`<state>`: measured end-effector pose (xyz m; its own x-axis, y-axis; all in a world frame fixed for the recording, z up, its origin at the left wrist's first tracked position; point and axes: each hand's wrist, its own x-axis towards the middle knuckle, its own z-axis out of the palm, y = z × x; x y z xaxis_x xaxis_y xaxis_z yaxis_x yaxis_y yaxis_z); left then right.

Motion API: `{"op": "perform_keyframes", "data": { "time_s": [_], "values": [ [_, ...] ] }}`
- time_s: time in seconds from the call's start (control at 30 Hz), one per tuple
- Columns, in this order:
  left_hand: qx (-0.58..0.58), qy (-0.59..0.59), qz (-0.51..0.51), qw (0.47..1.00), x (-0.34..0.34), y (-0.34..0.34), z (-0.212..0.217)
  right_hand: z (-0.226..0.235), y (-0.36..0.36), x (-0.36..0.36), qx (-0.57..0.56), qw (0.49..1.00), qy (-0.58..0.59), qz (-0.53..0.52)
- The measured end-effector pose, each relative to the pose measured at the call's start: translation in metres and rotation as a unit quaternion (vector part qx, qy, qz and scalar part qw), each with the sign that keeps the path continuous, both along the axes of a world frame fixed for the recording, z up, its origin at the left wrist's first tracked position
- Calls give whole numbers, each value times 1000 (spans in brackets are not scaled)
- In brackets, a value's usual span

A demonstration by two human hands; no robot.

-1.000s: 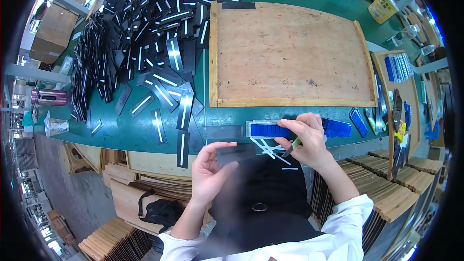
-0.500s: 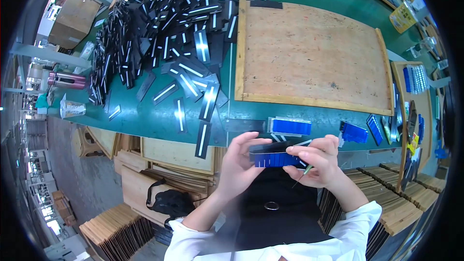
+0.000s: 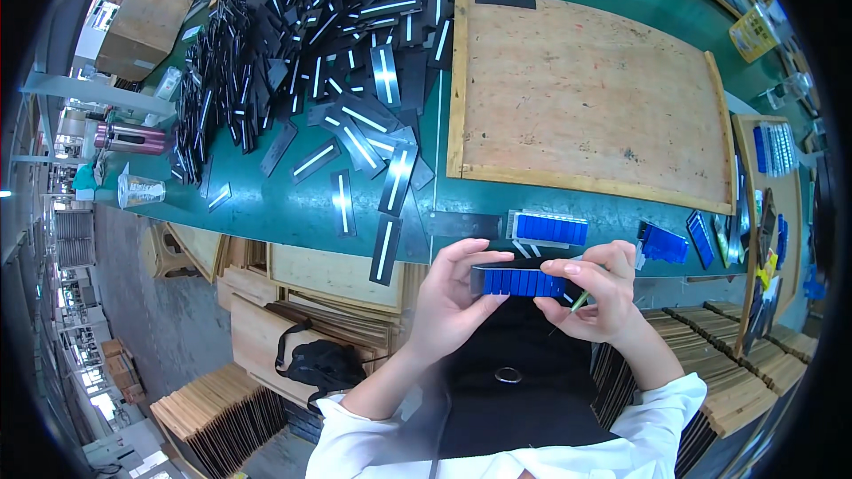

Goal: The person places a wooden board onto the workbench. They then pick up rectangular strips, peel the backing tape from them using a small utility blade, and attach the strips along the top edge of the board.

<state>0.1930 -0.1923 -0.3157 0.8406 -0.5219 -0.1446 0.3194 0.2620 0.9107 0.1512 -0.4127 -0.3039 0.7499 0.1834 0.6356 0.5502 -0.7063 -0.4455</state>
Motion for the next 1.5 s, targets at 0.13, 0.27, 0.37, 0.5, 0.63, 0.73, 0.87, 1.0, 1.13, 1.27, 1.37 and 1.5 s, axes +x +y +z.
{"op": "perform_keyframes", "data": {
  "time_s": [0.13,0.27,0.37,0.5,0.63,0.73,0.87,1.0,1.13,1.27,1.37,1.5],
  "values": [
    [5,-5,-2,1000,0,0,0,1,1,-1,-4,1000,3,-1],
    [-2,3,-12,1000,0,-3,0,3,0,1,-2,1000,0,-2],
    [7,42,-14,999,-1,-3,1,7,2,3,10,1000,13,-9],
    [7,50,-15,999,-1,2,-3,11,1,7,-2,999,33,21],
    [-19,52,-17,998,1,3,-4,10,2,6,0,999,34,15],
    [-23,53,-19,998,1,3,-5,9,1,7,6,999,30,15],
    [-35,56,-17,998,1,3,-6,10,1,6,6,999,34,21],
    [-43,55,-16,997,0,3,-6,10,2,6,4,999,36,21],
    [-46,54,-11,997,-1,4,-2,9,2,6,-2,999,30,22],
    [-12,16,-12,1000,-3,2,7,15,6,8,35,998,44,-1],
    [18,-47,-19,999,-5,0,12,27,12,16,44,994,98,-35],
    [19,-92,-12,995,-4,3,17,36,11,21,16,982,175,-65]
  ]
}}
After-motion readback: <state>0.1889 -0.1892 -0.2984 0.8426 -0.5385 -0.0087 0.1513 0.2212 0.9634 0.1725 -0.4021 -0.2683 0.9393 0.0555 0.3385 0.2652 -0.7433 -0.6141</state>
